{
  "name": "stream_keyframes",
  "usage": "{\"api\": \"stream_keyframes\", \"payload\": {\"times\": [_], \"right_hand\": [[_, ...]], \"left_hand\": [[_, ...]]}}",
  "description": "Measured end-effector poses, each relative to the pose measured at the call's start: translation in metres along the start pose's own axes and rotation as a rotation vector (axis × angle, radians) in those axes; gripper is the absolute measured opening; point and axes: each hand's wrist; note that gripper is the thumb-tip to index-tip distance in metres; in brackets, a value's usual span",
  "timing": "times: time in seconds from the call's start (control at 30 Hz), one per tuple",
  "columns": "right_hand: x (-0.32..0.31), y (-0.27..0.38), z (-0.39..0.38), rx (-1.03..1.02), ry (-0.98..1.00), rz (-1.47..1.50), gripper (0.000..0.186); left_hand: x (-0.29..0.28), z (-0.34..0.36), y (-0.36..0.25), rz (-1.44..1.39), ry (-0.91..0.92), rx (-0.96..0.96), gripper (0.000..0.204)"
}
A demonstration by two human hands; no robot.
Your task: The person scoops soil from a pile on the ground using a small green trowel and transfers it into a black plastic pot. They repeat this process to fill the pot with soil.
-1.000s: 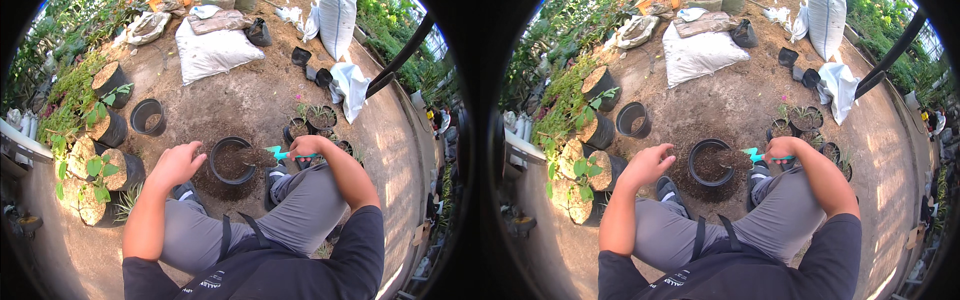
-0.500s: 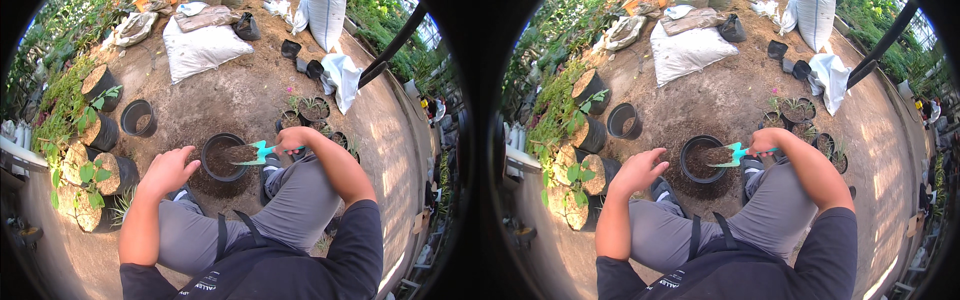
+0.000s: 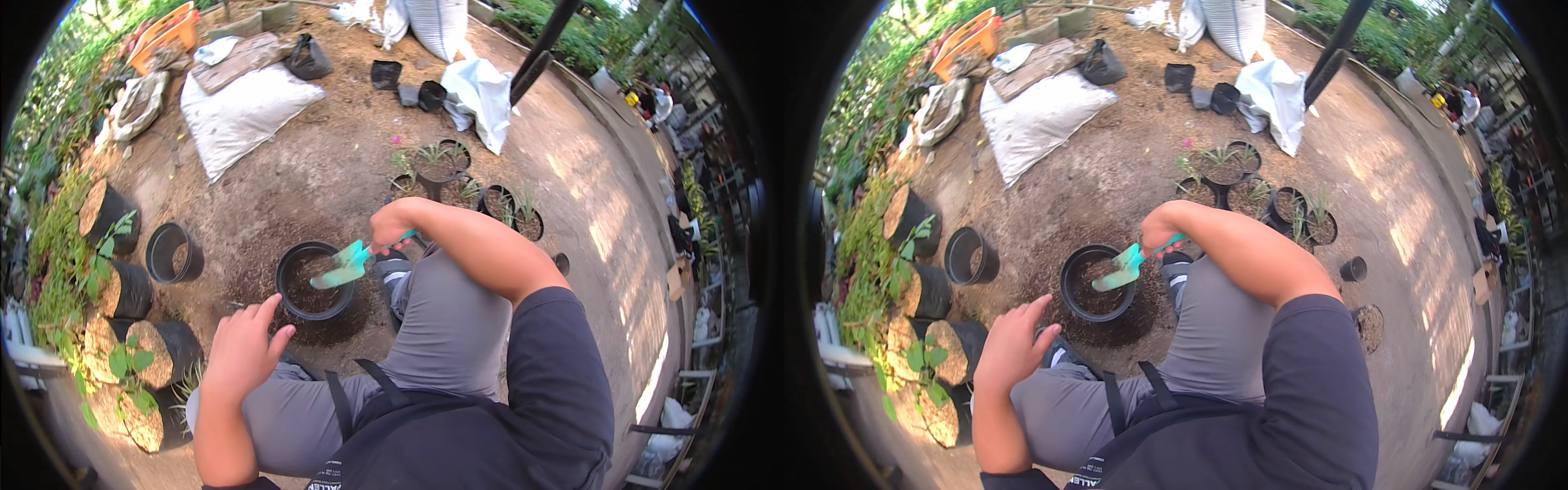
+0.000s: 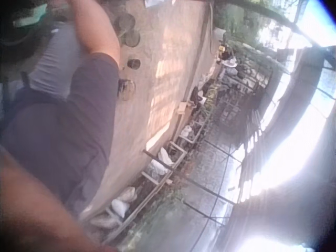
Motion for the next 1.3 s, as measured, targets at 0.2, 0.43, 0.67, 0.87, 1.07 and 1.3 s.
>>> {"api": "stream_keyframes", "payload": {"times": [0.2, 0.43, 0.67, 0.87, 1.07, 1.3], "right_hand": [[0.005, -0.013, 0.009, 0.042, -0.012, -0.045, 0.038], [0.005, -0.026, 0.022, 0.097, 0.104, -0.038, 0.040], [-0.002, -0.024, 0.009, 0.170, 0.133, 0.029, 0.039], [-0.004, -0.025, 0.003, 0.151, 0.150, 0.071, 0.039], [-0.013, -0.037, -0.005, 0.076, 0.167, 0.128, 0.039], [-0.017, -0.041, -0.008, 0.195, -0.326, 0.092, 0.034]], "left_hand": [[-0.001, -0.009, -0.012, 0.008, 0.036, 0.044, 0.045], [-0.004, -0.013, -0.017, 0.004, 0.019, 0.068, 0.047], [-0.006, -0.011, -0.018, 0.001, 0.027, 0.076, 0.048], [-0.007, -0.011, -0.019, 0.006, 0.040, 0.074, 0.048], [-0.005, -0.011, -0.019, 0.019, 0.028, 0.089, 0.048], [-0.004, -0.008, -0.021, 0.017, 0.035, 0.097, 0.048]]}}
Point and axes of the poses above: each hand's wrist, its own z-axis towards the middle knuckle, its own x-axis out of the palm, y = z × x, and after that the axes turned 9 degrees about x, right-handed
